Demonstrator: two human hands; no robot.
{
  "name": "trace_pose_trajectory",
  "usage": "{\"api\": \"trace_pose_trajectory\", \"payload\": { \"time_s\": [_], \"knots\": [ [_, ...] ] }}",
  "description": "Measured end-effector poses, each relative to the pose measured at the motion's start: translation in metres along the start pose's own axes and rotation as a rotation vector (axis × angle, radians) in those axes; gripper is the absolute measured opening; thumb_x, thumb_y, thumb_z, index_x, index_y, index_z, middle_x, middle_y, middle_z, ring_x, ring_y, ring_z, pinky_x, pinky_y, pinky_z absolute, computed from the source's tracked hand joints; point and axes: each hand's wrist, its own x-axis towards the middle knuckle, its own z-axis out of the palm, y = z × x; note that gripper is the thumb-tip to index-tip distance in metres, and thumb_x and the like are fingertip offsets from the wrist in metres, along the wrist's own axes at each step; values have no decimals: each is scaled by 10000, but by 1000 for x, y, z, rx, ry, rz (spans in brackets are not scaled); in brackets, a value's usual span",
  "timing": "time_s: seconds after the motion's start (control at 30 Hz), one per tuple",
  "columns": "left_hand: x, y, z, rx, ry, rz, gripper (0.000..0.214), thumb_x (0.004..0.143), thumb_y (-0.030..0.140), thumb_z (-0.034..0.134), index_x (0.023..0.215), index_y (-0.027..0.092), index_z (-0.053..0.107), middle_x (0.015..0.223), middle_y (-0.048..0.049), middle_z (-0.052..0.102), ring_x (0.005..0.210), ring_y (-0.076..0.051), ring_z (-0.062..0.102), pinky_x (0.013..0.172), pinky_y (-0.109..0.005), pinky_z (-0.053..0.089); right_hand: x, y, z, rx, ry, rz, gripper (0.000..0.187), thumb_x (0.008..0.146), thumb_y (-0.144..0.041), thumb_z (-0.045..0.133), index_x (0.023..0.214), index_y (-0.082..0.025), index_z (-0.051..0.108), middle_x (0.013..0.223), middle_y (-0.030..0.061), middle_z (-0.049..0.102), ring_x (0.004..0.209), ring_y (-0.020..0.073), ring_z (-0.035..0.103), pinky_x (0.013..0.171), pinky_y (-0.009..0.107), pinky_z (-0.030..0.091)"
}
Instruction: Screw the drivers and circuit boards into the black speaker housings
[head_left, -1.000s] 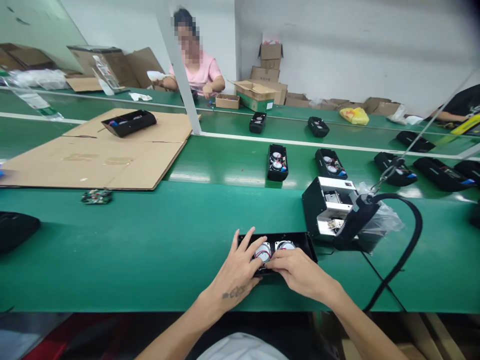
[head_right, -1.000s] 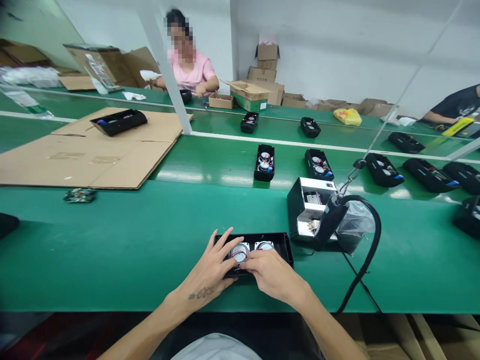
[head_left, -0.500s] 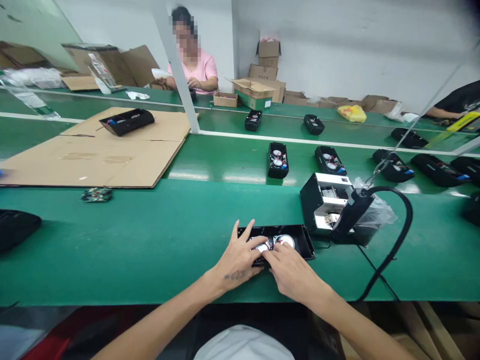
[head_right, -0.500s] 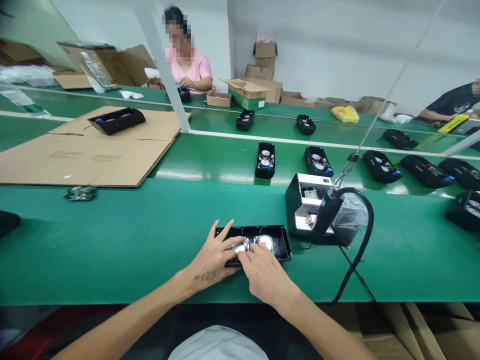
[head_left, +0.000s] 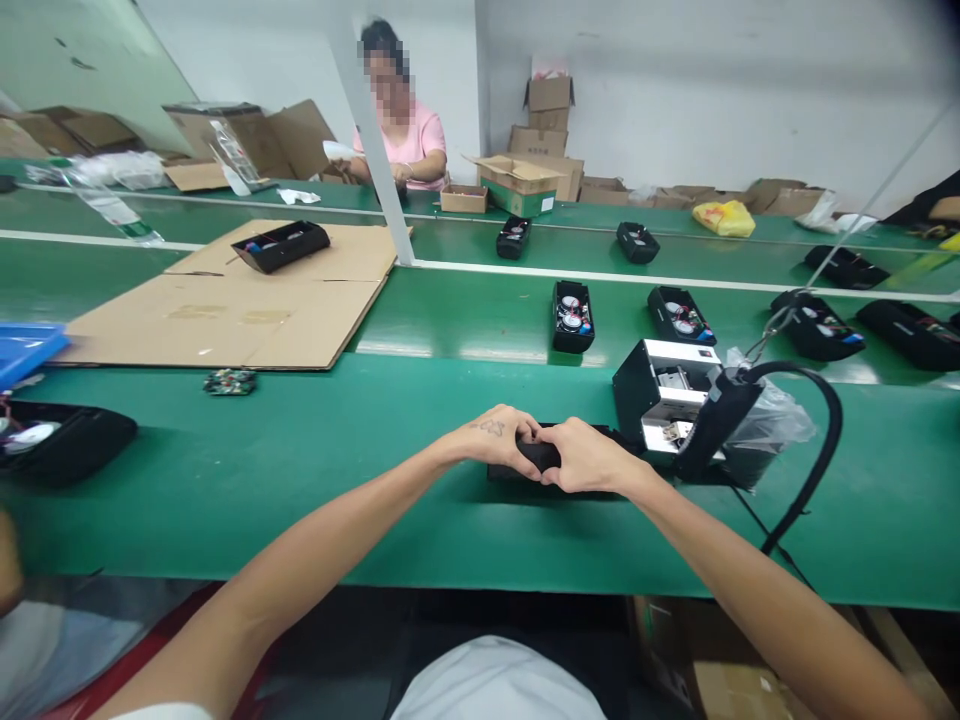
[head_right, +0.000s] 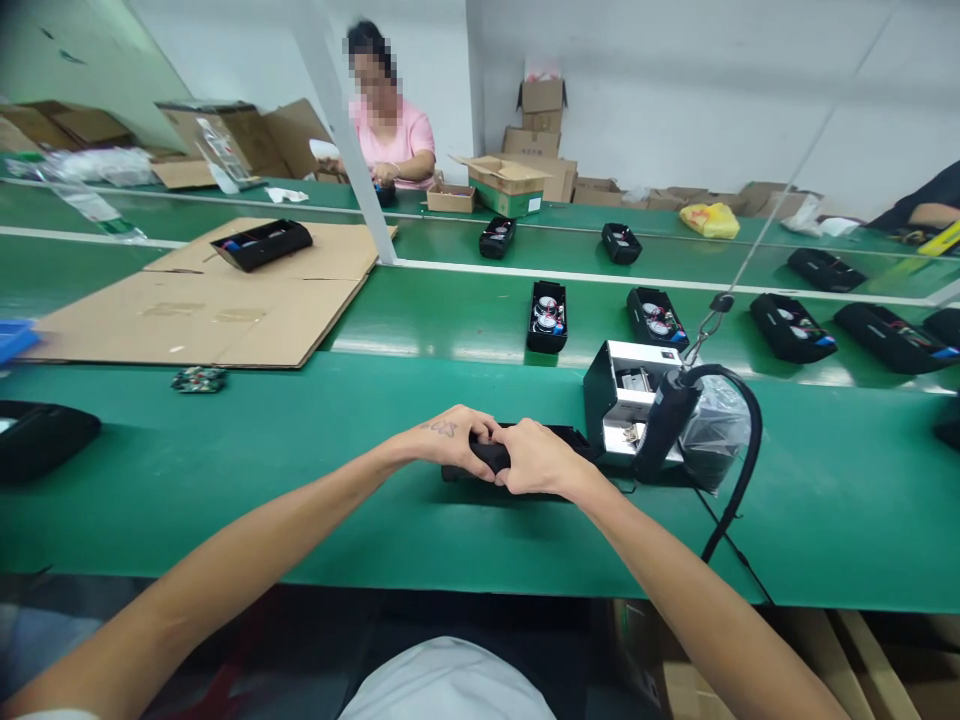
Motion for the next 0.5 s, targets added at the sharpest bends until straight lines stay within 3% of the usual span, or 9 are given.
{"api": "trace_pose_trajectory", "payload": {
  "time_s": [0.33,0.5],
  "knots": [
    [1,0,-1,-49,-49,20,553,661,568,905,562,169,535,867,26,657,658,-97,433,578,-283,292,8,2,5,-24,45,-24,285,728,-231,813,1011,-204,830,818,43,801,676,223,682,576,309,342],
    [1,-1,-1,-70,-76,43,538,696,563,899,574,160,565,971,-5,725,747,-128,527,638,-282,341,1,6,11,-72,100,-52,368,773,-262,810,1139,-235,836,882,67,803,824,272,711,653,317,365]
  ]
}}
